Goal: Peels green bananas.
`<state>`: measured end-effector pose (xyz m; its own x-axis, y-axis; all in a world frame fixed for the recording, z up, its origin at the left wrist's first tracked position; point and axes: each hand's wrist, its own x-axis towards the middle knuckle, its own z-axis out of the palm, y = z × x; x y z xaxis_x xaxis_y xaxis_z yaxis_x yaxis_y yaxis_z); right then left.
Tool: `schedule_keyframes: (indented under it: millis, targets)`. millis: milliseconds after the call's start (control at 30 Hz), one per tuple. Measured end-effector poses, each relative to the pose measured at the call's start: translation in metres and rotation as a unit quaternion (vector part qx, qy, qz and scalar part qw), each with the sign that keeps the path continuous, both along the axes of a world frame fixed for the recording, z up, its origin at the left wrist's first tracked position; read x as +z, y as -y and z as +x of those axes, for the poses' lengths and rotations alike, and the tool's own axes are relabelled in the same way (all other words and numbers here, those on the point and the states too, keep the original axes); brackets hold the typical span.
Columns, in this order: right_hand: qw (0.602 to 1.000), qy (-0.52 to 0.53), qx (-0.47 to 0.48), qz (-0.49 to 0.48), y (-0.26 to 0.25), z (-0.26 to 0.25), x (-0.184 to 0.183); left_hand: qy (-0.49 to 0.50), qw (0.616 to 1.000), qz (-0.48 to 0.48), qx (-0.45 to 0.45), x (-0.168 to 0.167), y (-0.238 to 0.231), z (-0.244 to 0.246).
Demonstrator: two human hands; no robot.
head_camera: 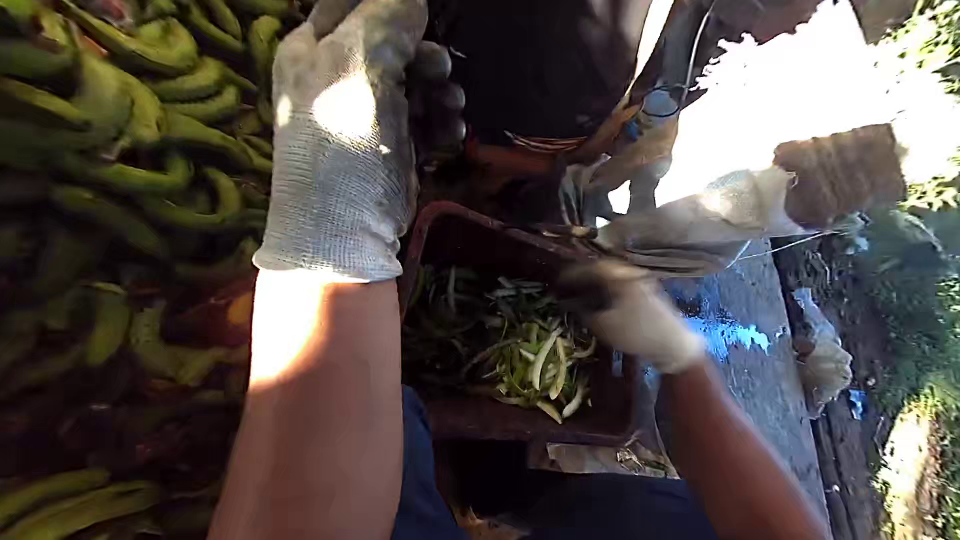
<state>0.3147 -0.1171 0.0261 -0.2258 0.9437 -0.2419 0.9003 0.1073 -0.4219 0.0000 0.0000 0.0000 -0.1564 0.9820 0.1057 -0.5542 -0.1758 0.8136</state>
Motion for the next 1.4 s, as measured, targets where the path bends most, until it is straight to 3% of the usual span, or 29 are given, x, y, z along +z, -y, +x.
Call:
schedule_keyframes:
  millis: [33, 100, 200, 267, 333, 400, 467, 500, 567, 667, 767, 867, 933, 1067, 1200, 1300, 1400]
  targets:
    - [0.993, 0.027, 0.037, -0.109, -0.007, -0.015, -0.049, 0.009, 0.999, -0.021, -0.030, 0.006, 0.001, -0.005]
    - [0.966, 0.064, 0.109, -0.225, -0.013, -0.046, -0.137, 0.022, 0.983, 0.123, -0.135, -0.043, -0.020, -0.029]
    - [0.926, 0.147, 0.177, -0.299, -0.008, -0.090, -0.219, 0.026, 0.989, 0.109, -0.098, -0.060, -0.028, -0.044]
    - [0.908, 0.194, 0.181, -0.324, -0.002, -0.108, -0.250, -0.013, 0.995, 0.058, -0.081, -0.045, -0.021, -0.046]
    - [0.894, 0.240, 0.175, -0.335, 0.001, -0.118, -0.263, -0.003, 0.995, -0.101, 0.017, 0.004, -0.013, -0.022]
    - [0.884, 0.281, 0.171, -0.333, 0.004, -0.120, -0.266, -0.003, 0.989, 0.098, -0.108, -0.021, -0.019, -0.037]
    - [0.874, 0.316, 0.157, -0.334, 0.006, -0.115, -0.265, -0.026, 0.998, -0.062, 0.001, 0.017, -0.001, -0.013]
    - [0.868, 0.332, 0.149, -0.338, 0.005, -0.111, -0.265, -0.045, 0.996, -0.082, 0.012, 0.015, -0.004, -0.012]
    - [0.859, 0.360, 0.133, -0.339, 0.004, -0.105, -0.265, -0.057, 0.997, 0.029, -0.040, -0.037, -0.029, -0.033]
    - [0.856, 0.370, 0.129, -0.337, 0.004, -0.101, -0.264, -0.046, 0.998, 0.020, -0.034, -0.060, -0.043, -0.039]
    - [0.859, 0.355, 0.159, -0.332, 0.011, -0.093, -0.260, -0.046, 0.998, 0.006, -0.040, -0.047, -0.037, -0.034]
    - [0.864, 0.352, 0.171, -0.317, 0.012, -0.081, -0.249, -0.057, 0.985, -0.159, 0.025, 0.006, -0.018, -0.015]
    - [0.877, 0.339, 0.166, -0.297, 0.010, -0.065, -0.241, -0.066, 0.997, 0.004, -0.038, -0.035, -0.026, -0.033]
    - [0.913, 0.295, 0.094, -0.267, 0.006, -0.013, -0.207, -0.017, 0.997, 0.032, -0.061, -0.055, -0.036, -0.043]
    - [0.939, 0.232, -0.036, -0.252, 0.013, 0.042, -0.176, -0.021, 0.996, 0.036, -0.079, -0.047, -0.030, -0.033]
    - [0.963, 0.109, -0.133, -0.210, 0.020, 0.067, -0.162, -0.051, 0.994, 0.034, -0.094, -0.038, -0.024, -0.022]
    - [0.969, -0.052, -0.223, -0.093, 0.036, 0.077, -0.123, -0.093, 0.990, 0.036, -0.096, -0.018, -0.015, 0.003]
